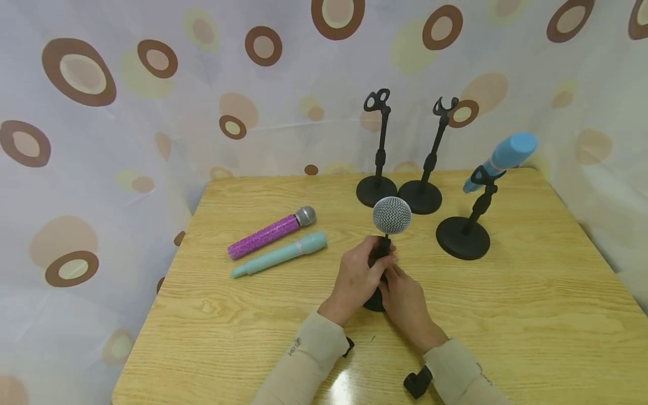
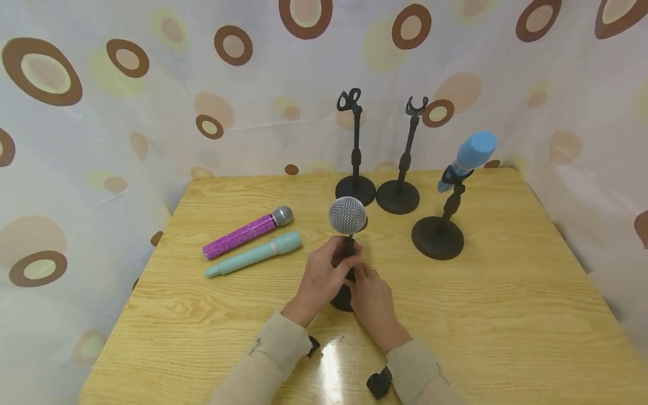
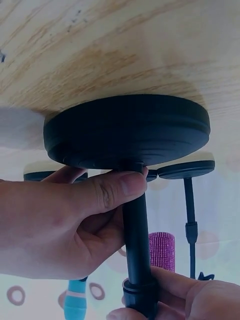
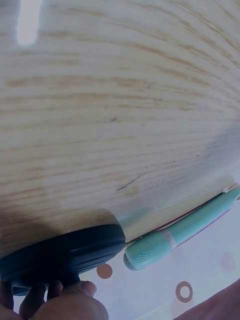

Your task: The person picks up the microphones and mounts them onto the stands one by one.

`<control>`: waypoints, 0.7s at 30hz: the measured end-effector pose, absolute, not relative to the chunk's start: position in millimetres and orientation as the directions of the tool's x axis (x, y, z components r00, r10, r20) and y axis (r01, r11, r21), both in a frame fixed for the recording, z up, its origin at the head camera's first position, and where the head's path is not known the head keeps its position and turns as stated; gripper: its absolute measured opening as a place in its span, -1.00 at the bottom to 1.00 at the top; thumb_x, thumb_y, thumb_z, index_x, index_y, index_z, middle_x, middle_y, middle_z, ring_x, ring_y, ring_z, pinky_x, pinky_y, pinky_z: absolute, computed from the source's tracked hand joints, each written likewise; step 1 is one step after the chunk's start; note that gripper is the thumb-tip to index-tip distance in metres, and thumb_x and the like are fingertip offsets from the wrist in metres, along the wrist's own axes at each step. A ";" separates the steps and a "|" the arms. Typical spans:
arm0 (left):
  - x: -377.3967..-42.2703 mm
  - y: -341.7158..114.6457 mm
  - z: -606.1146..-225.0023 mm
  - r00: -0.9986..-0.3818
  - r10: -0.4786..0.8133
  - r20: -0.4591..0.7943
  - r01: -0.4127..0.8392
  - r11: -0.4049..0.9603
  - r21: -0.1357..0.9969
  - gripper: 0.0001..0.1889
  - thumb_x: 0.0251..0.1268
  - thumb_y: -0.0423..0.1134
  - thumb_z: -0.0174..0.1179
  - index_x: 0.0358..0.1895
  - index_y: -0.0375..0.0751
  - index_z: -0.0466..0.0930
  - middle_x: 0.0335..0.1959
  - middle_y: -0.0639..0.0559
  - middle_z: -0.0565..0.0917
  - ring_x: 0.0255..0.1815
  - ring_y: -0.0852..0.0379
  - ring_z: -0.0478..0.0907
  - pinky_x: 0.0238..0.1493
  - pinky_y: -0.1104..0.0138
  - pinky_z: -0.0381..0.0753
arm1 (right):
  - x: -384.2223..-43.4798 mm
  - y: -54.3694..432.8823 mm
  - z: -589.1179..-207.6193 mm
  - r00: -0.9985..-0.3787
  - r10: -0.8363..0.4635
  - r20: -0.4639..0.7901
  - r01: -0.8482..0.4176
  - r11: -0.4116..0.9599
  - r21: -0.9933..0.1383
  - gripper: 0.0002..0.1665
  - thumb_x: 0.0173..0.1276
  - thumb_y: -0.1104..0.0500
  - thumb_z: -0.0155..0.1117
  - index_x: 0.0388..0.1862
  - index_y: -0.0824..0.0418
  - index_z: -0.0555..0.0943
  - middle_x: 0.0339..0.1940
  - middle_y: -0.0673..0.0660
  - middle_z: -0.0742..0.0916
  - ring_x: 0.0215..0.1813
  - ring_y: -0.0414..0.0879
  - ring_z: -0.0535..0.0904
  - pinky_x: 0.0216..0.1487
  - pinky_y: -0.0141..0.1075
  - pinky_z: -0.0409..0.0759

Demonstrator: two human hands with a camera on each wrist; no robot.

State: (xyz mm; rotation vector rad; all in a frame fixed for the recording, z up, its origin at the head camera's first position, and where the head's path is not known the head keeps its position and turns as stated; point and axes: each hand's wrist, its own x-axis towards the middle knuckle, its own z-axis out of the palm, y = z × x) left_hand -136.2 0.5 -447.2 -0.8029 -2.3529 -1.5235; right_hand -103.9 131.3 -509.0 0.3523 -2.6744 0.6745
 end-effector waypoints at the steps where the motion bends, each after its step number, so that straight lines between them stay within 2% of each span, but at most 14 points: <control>1: -136.1 0.6 -447.9 -0.826 0.320 0.465 0.555 0.313 0.771 -0.76 0.34 -0.28 0.27 0.02 -0.13 0.54 -0.12 0.05 0.73 -0.08 0.32 0.68 0.06 0.53 0.61 | -103.9 131.2 -509.2 -0.905 -0.149 0.397 -0.320 0.856 -0.407 -0.64 0.25 0.35 0.38 0.01 0.44 0.58 -0.17 0.30 0.72 -0.41 0.14 0.69 -0.54 -0.08 0.62; 6: -137.5 -0.3 -449.1 -0.823 0.330 0.463 0.557 0.307 0.772 -0.76 0.33 -0.29 0.28 0.02 -0.13 0.55 -0.12 0.06 0.74 -0.09 0.32 0.69 0.05 0.52 0.62 | -103.5 130.8 -509.1 -0.906 -0.148 0.396 -0.320 0.852 -0.414 -0.65 0.24 0.36 0.38 0.00 0.44 0.58 -0.18 0.30 0.72 -0.48 0.07 0.64 -0.59 -0.14 0.57; 12: -140.9 -3.1 -445.6 -0.847 0.397 0.354 0.487 0.310 0.816 -0.84 0.44 -0.19 0.16 0.00 -0.04 0.57 -0.11 0.14 0.72 -0.06 0.34 0.65 0.09 0.48 0.60 | -105.3 130.6 -511.7 -0.897 -0.145 0.418 -0.328 0.852 -0.407 -0.66 0.23 0.33 0.42 -0.06 0.45 0.58 -0.20 0.30 0.71 -0.44 0.13 0.68 -0.55 -0.08 0.62; 17: -144.0 -5.8 -443.1 -0.845 0.466 0.261 0.408 0.248 0.879 -0.88 0.50 -0.20 0.07 -0.04 -0.03 0.56 -0.13 0.11 0.68 -0.12 0.29 0.59 0.06 0.44 0.59 | -105.3 130.7 -513.7 -0.885 -0.144 0.443 -0.341 0.849 -0.405 -0.66 0.19 0.31 0.47 -0.11 0.42 0.57 -0.22 0.30 0.71 -0.40 0.17 0.69 -0.51 -0.04 0.64; 21: -146.7 -9.4 -443.7 -0.830 0.508 0.229 0.366 0.186 0.912 -0.86 0.51 -0.24 0.04 -0.03 -0.09 0.56 -0.12 0.04 0.69 -0.08 0.25 0.60 0.12 0.41 0.57 | -105.5 130.6 -514.3 -0.876 -0.157 0.455 -0.357 0.846 -0.396 -0.65 0.19 0.28 0.47 -0.12 0.42 0.57 -0.27 0.28 0.69 -0.40 0.17 0.68 -0.51 -0.03 0.62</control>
